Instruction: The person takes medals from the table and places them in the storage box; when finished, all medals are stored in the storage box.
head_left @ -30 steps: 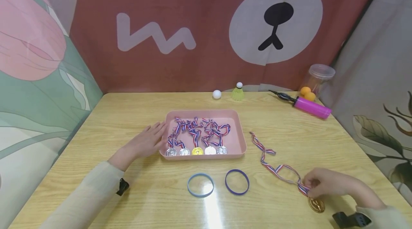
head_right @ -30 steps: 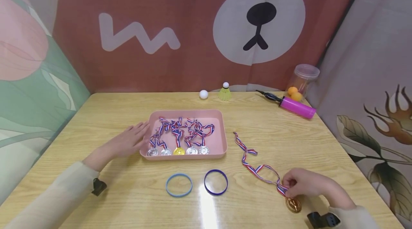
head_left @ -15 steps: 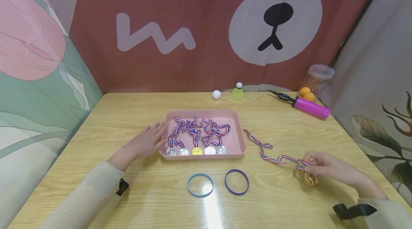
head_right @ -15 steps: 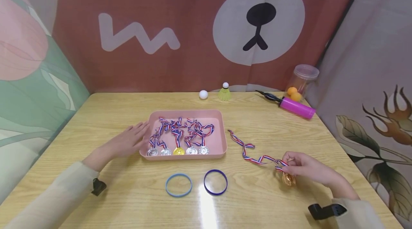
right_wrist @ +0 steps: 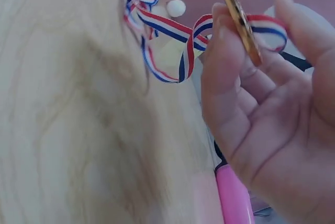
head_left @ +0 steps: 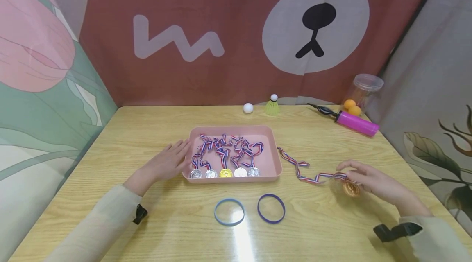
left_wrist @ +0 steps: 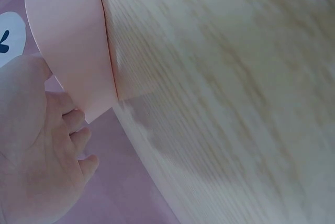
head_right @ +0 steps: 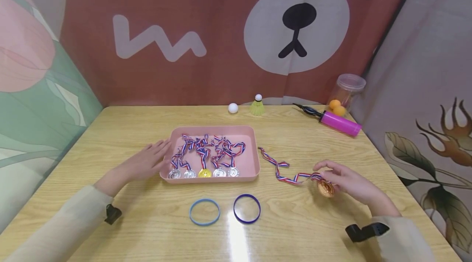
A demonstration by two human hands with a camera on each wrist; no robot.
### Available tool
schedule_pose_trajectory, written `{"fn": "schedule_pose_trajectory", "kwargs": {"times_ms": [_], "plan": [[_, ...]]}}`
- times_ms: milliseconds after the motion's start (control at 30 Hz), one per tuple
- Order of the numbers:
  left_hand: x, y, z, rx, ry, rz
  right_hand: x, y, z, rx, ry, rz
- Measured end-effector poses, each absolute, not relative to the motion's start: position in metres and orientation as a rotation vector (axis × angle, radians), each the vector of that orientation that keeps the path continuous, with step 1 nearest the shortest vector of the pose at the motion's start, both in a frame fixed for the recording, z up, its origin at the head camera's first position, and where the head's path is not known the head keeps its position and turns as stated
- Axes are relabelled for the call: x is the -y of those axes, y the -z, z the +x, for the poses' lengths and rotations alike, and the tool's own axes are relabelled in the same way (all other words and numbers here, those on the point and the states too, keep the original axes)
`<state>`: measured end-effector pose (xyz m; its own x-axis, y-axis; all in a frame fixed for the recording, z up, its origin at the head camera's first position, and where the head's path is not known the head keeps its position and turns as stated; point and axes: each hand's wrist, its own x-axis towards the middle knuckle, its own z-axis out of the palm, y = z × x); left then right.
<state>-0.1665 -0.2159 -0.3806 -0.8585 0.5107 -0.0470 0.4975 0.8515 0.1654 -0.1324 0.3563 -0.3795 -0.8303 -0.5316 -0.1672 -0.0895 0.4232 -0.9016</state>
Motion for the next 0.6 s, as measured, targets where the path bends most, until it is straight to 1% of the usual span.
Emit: {"fn": "schedule_pose_trajectory", "kwargs": {"times_ms": [100, 233, 400, 500, 600], "plan": [[0.216, 0.381, -0.167, -2.935, -0.232, 0.802, -0.358, 0.378, -0.136, -2.096, 1.503, -0.670], [0.216, 0.381, -0.167, -2.934, -0.231, 0.802, -0.358, 0.375, -0.139, -1.902, 1.588, -0.758], [0.216, 0.380, -0.166, -2.935, -0.226, 0.804, -0.352, 0.369, -0.142, -1.937, 1.550, -0.838], [0.216, 0.380, -0.166, -2.935, -0.222, 0.801, -0.348, 0.362, -0.145, -2.043, 1.517, -0.824], [0.216, 0.379, -0.166, -2.935, -0.222, 0.797, -0.344, 0.355, -0.148, -2.137, 1.538, -0.732]]}}
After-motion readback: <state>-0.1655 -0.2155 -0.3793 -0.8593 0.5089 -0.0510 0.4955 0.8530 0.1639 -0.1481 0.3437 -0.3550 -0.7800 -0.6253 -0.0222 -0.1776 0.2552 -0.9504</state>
